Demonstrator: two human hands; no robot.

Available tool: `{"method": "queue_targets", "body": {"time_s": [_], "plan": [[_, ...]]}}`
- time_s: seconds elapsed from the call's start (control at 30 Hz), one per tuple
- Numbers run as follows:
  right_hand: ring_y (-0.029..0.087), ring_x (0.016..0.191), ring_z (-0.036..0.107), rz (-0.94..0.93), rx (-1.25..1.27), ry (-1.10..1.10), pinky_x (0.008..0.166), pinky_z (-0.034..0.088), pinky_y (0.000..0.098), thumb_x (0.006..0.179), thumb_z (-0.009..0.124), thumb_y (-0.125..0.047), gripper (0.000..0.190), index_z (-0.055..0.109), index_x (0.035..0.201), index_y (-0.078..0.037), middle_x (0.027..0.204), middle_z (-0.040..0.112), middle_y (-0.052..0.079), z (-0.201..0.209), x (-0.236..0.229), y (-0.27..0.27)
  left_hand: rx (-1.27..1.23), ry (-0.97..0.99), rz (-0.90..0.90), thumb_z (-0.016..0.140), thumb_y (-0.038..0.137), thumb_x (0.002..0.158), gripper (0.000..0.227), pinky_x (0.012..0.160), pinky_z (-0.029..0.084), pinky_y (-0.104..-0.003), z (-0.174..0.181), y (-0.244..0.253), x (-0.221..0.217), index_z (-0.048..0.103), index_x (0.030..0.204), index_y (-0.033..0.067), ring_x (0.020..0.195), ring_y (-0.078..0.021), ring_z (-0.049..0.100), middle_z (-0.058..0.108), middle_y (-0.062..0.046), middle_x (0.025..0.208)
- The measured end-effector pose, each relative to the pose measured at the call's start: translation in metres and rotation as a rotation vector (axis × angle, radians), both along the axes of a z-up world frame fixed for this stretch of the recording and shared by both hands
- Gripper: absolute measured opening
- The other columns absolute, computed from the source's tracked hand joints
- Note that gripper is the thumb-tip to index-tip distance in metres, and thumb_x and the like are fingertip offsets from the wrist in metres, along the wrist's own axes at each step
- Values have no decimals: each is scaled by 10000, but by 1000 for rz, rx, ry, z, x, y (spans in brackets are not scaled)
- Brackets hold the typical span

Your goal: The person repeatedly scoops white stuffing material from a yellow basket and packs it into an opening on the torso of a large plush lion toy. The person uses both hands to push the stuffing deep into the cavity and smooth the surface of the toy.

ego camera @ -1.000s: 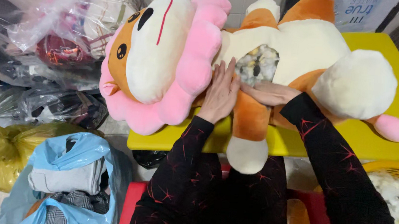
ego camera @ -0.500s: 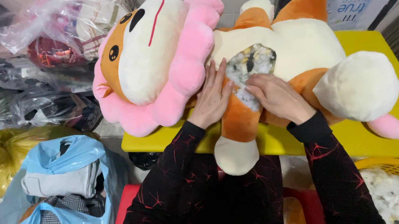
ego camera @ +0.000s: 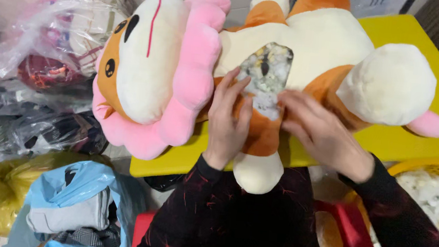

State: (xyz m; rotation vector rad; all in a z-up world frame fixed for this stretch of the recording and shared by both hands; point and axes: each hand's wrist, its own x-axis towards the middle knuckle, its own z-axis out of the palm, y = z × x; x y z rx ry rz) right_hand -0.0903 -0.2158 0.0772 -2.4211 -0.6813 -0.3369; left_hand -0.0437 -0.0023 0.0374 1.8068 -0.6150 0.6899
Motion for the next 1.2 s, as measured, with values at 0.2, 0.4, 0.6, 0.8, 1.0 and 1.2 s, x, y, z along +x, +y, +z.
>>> {"method": "queue_targets", "body": {"time_s": [0.2,0.4,0.6,0.8,1.0,1.2], "plan": [[213,806,762,-361,-288,663,803,627,344,868,668,-403,549,653,1391,-235,1144,788,18,-58,-131,-160,-94,-72,-321,660,-34,971,317,1011,568,-373,-34,-74,-77,638,1277,44,1214,-325,677,632,-143,1379],[313,934,748,-1186,-622,415,842,586,383,1063,652,-452,424,717,1326,-126,1105,765,148,-141,-284,-335,42,45,-825,658,-11,976,371,997,587,-370,-56,-182,-125,613,1334,76,1226,-321,675,601,-132,1404],[436,1125,654,-1535,-536,908,897,566,503,849,787,-515,737,586,1424,-101,1339,575,290,-202,-362,-349,163,173,-1001,664,26,972,399,966,583,-382,-67,-229,-145,598,1362,74,1207,-297,664,552,-155,1452],[450,1222,619,-1500,-442,496,1065,536,524,945,745,-449,705,523,1479,-44,1377,565,316,-190,-408,-376,215,325,-1006,638,52,978,368,943,599,-371,-85,-243,-150,619,1344,84,1210,-285,687,568,-139,1472],[577,1526,165,-1546,-189,457,1130,314,624,729,922,-454,1281,205,1729,-99,1687,57,382,-209,-335,-480,277,306,-1119,637,58,974,348,980,577,-395,-88,-263,-164,618,1321,66,1232,-330,654,534,-154,1466],[519,1084,651,-1509,-85,433,954,525,533,875,807,-290,709,484,1466,-70,1159,677,359,-276,-305,-497,292,294,-1132,650,61,970,321,953,561,-420,-98,-292,-155,611,1288,93,1185,-338,646,537,-139,1455]]}}
